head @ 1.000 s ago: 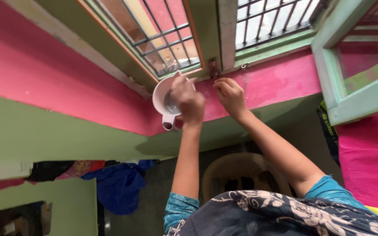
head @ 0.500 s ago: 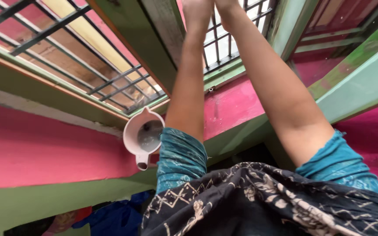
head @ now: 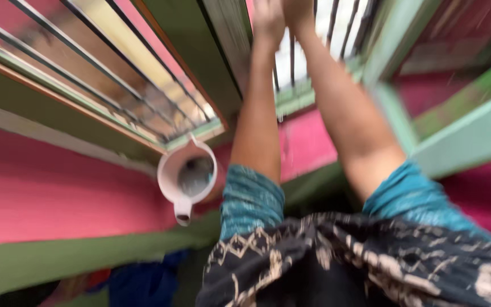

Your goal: The person dips a cloth into a pitcher of water, wrings it out, and wipes the metal bars and frame of a window. They repeatedly dip and wring the cloth to continue cleaning the window area.

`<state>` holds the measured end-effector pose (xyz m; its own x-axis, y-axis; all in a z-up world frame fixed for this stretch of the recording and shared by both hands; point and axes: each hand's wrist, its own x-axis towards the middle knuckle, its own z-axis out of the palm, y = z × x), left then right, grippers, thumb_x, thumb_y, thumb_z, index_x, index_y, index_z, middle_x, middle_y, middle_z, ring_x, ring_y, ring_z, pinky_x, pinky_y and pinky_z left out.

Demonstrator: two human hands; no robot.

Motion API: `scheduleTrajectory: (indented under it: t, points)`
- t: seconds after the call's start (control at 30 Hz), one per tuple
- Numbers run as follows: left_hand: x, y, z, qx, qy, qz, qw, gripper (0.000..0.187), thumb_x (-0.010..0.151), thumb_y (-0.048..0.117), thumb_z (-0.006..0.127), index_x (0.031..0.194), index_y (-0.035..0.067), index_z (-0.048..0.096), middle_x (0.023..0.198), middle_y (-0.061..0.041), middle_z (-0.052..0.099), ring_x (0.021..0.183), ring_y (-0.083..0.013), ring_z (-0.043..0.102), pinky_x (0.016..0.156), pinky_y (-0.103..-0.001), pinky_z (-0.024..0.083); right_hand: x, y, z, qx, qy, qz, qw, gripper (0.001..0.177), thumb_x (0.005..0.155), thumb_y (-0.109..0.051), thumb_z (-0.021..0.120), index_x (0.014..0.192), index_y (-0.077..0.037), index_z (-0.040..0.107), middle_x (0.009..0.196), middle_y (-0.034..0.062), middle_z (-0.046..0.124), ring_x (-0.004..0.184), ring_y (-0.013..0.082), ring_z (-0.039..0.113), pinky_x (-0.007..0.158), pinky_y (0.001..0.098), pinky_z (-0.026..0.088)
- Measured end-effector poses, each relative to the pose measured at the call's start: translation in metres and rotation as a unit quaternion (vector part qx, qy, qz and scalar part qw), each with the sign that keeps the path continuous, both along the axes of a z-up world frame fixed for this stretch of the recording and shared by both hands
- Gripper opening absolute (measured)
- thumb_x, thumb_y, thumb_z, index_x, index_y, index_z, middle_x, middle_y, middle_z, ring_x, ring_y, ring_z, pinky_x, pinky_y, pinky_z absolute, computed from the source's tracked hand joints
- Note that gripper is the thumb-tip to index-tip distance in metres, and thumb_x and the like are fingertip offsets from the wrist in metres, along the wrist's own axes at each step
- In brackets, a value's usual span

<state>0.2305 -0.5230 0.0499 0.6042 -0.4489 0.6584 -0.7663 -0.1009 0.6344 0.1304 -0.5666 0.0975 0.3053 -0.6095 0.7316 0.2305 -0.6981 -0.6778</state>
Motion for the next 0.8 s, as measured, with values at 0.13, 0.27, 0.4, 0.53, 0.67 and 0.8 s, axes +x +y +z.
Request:
scheduleTrajectory:
  t: [0.13,0.27,0.4,0.53,0.67,0.8]
  points:
    - [-0.039,0.012,0.066,-0.087,0.15,-0.018,0.985,0.041,0.108,0.036,0.042,0.129,0.001,0.045,0.116,-0.031,0.061,0.107,-0.0499,0.061,0.087,-0.054,0.049,0.008,0.003,0.064,-0.07,-0.065,-0.014,0.995,0.066,0.115,-0.053,0.032,0.082,0.0,0.055,0.062,0.0126,0.041,0.057,0.0261,0.042,0.055,0.0428,0.038]
    - [-0.056,0.026,0.075,-0.129,0.138,-0.055,0.98,0.039,0.112,0.037,0.038,0.124,0.001,0.049,0.112,-0.03,0.063,0.103,-0.0472,0.063,0.092,-0.05,0.053,-0.002,0.003,0.029,-0.037,0.015,-0.019,0.999,0.07,0.112,-0.058,0.023,0.075,-0.005,0.05,0.06,0.0071,0.041,0.054,0.021,0.042,0.053,0.0411,0.036]
    - [-0.066,0.034,0.059,-0.091,0.225,-0.044,0.969,0.035,0.107,0.035,0.042,0.119,0.002,0.046,0.11,-0.028,0.065,0.102,-0.0472,0.066,0.085,-0.051,0.052,0.005,-0.006,0.061,0.017,-0.018,0.024,0.999,0.071,0.112,-0.061,0.029,0.077,-0.004,0.054,0.061,0.0061,0.045,0.057,0.0184,0.047,0.054,0.0381,0.039]
    - [-0.06,0.036,0.082,-0.052,-0.029,0.027,0.998,0.028,0.112,0.027,0.035,0.124,0.004,0.045,0.115,-0.03,0.061,0.096,-0.0462,0.062,0.08,-0.051,0.051,-0.013,0.017,0.058,-0.007,-0.047,0.009,0.999,0.069,0.113,-0.059,0.032,0.08,-0.004,0.056,0.061,0.0036,0.048,0.056,0.0143,0.049,0.054,0.0347,0.04]
    - [-0.088,0.056,0.092,-0.106,0.221,-0.052,0.968,0.03,0.108,0.034,0.042,0.115,0.005,0.046,0.102,-0.027,0.064,0.094,-0.0466,0.064,0.081,-0.052,0.05,-0.01,0.026,0.066,0.052,-0.077,0.057,0.994,0.066,0.112,-0.058,0.035,0.079,-0.003,0.053,0.063,0.0024,0.047,0.058,0.012,0.046,0.053,0.032,0.037]
    - [-0.093,0.061,0.101,-0.118,0.232,-0.064,0.963,0.03,0.107,0.035,0.042,0.109,0.005,0.047,0.1,-0.026,0.065,0.092,-0.043,0.067,0.081,-0.05,0.052,-0.013,0.026,0.062,0.056,-0.072,0.062,0.994,0.066,0.112,-0.057,0.036,0.079,-0.003,0.053,0.062,0.0017,0.046,0.058,0.0109,0.044,0.053,0.0305,0.037]
